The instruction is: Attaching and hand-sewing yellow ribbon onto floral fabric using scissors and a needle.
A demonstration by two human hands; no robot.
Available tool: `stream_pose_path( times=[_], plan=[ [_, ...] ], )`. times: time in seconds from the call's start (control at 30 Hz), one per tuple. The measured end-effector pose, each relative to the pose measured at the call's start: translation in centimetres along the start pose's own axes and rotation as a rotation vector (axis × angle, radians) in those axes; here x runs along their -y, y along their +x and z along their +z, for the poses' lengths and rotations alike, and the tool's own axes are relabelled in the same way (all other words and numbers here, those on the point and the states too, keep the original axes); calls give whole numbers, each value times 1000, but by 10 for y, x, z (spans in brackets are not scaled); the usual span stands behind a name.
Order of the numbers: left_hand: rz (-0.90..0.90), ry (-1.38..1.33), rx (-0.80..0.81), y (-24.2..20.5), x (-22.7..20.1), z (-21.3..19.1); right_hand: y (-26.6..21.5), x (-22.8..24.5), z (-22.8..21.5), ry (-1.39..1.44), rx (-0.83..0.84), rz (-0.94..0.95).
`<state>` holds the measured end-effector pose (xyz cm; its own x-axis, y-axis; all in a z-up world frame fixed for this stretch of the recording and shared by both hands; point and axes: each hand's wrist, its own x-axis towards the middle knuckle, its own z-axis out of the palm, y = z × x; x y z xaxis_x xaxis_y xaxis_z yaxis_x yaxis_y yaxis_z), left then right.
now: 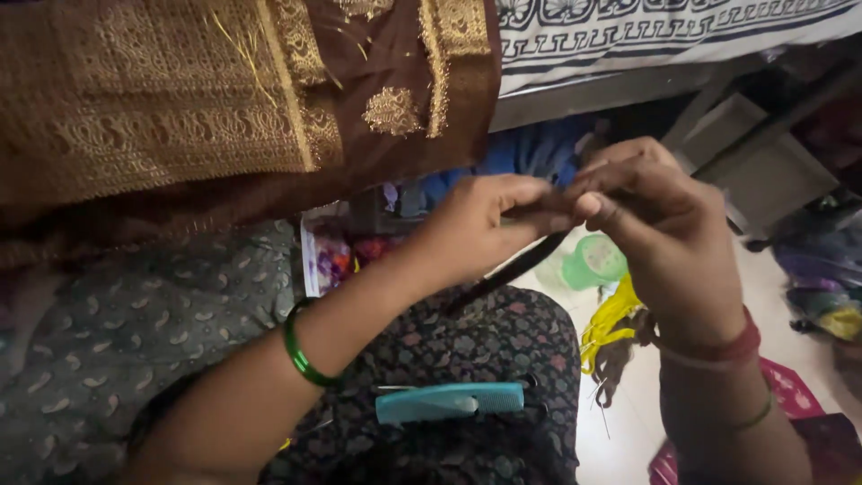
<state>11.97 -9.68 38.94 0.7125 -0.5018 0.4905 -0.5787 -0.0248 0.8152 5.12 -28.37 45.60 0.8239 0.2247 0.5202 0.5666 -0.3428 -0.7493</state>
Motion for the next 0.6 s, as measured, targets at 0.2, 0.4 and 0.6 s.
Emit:
stream_pose_path(
  times=[0.2,0.4,0.6],
  plan=[
    [147,25,-24,12,-19,-5,3,9,-7,65,-55,-1],
    [102,173,-97,20,-35,-12,12,8,-6,103,-118,-26],
    [315,322,-51,23,-28,-13,12,1,-11,123,-122,-120]
  ],
)
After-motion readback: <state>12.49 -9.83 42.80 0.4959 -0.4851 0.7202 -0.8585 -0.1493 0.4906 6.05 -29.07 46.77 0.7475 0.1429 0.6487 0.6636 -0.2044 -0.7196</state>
